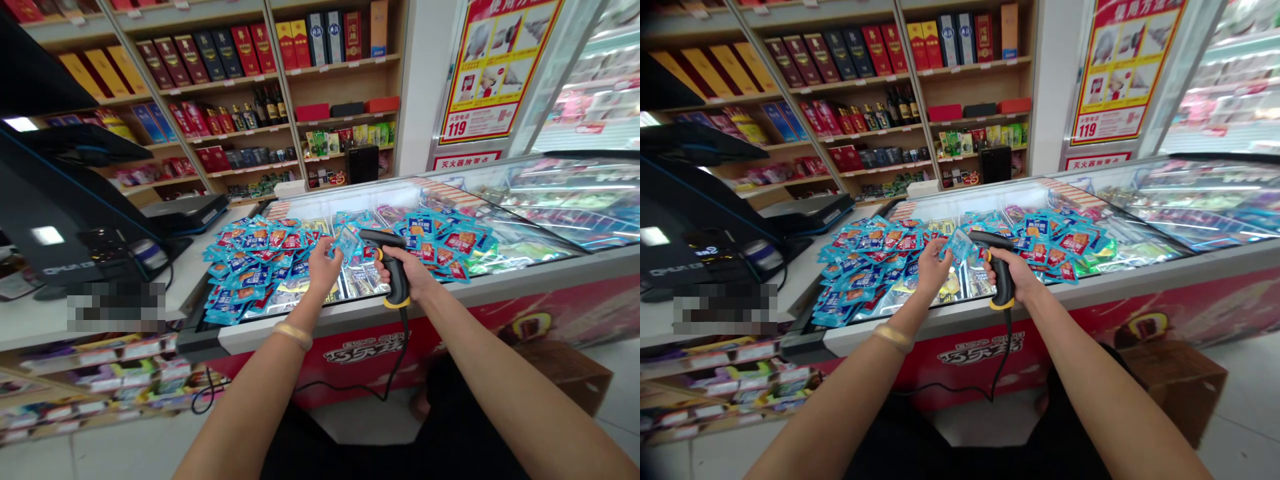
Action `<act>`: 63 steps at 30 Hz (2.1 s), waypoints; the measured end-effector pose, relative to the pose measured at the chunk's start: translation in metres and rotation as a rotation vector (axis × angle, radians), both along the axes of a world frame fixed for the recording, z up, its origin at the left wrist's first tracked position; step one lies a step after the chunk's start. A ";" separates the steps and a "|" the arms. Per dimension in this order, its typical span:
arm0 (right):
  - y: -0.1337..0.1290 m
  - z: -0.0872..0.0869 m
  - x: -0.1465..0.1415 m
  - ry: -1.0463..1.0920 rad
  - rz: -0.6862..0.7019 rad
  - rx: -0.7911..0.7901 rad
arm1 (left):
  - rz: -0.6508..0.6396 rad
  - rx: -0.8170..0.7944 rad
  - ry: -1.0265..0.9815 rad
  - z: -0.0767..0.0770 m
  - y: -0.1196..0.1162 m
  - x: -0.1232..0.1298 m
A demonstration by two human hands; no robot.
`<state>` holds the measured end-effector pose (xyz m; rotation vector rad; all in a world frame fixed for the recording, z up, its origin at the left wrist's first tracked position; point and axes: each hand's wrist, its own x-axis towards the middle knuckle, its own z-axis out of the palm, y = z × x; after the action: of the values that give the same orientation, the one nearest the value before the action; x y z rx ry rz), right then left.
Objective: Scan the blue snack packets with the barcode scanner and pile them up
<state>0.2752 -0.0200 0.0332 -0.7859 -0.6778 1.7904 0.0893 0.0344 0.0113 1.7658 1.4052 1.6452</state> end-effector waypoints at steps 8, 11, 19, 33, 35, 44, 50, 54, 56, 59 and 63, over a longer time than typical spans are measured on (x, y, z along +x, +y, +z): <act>-0.001 0.003 -0.056 0.108 -0.029 -0.075 | 0.344 0.454 0.440 0.037 -0.038 -0.098; -0.004 0.002 -0.075 0.098 0.007 -0.060 | 0.377 0.509 0.536 0.039 -0.059 -0.136; -0.003 0.000 -0.082 0.044 0.057 -0.049 | 0.124 0.327 0.899 0.009 -0.070 -0.177; -0.002 -0.002 -0.082 0.046 0.074 -0.044 | 0.405 0.341 0.939 0.018 -0.072 -0.154; -0.001 0.000 -0.079 0.062 0.070 -0.058 | 0.368 0.405 0.891 0.020 -0.068 -0.139; -0.002 0.003 -0.007 0.046 -0.084 -0.042 | -0.150 0.196 0.744 0.004 -0.019 -0.007; -0.003 -0.001 0.025 0.053 -0.145 -0.001 | -0.227 -0.106 0.696 -0.010 0.005 0.053; -0.002 -0.005 0.022 0.050 -0.149 0.030 | -0.214 -0.105 0.687 -0.012 0.007 0.058; -0.001 -0.007 0.020 0.053 -0.152 0.033 | -0.195 -0.093 0.707 -0.011 0.004 0.057; -0.001 -0.008 0.020 0.067 -0.161 0.030 | -0.162 -0.048 0.688 -0.009 0.000 0.054; -0.001 -0.008 0.021 0.073 -0.168 0.041 | -0.101 0.053 0.532 -0.004 -0.003 0.050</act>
<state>0.2957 -0.0212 0.0251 -0.7248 -0.5818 1.6393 0.1390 0.0318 0.0071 2.3803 1.4518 1.2166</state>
